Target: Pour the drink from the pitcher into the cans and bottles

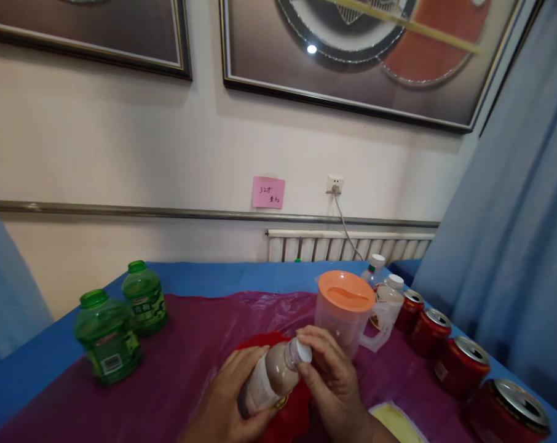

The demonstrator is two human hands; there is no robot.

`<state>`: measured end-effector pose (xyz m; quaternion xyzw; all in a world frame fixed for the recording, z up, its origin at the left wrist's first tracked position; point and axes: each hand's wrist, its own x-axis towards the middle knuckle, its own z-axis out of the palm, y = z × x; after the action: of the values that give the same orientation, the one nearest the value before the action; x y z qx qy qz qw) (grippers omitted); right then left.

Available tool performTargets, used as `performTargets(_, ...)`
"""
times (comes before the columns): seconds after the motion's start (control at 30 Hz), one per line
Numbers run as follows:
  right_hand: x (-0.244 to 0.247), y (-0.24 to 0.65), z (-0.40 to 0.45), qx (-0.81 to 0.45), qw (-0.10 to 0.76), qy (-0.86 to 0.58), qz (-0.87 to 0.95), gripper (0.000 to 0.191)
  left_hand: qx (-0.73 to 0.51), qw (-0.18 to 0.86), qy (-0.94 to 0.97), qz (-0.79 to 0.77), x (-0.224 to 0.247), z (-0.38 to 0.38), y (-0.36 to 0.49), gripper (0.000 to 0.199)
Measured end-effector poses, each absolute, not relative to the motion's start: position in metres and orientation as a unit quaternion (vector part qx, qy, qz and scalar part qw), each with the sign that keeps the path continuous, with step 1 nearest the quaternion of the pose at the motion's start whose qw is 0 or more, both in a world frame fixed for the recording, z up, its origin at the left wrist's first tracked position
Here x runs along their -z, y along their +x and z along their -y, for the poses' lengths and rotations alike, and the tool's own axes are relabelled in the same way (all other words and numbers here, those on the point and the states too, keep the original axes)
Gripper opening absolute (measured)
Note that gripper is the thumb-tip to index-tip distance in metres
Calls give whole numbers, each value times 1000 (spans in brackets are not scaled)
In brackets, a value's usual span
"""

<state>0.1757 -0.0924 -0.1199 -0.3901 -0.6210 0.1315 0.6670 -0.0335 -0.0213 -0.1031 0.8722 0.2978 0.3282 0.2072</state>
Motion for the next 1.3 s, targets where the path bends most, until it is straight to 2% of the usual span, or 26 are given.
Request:
performTargets(0.27,96,178,103,-103,643,-381,657,35,-327,170,884,-286,123,16,-39,65)
performTargets(0.63,100,179,105,-85,631,-381,671,42,-338,145,885,-285,113,20,-36,69)
performTargets(0.93,111,174,94,-108,658,-435,605,31,-339,158,887,-270,122,19,-35,67)
performTargets(1.13,115,174,99,-145,670,-411,600,68,-335,177,880,-286,130,16,-36,65)
performTargets(1.3,121,172,103,-166,665,-413,599,43,-320,192,878,-300,121,18,-37,63)
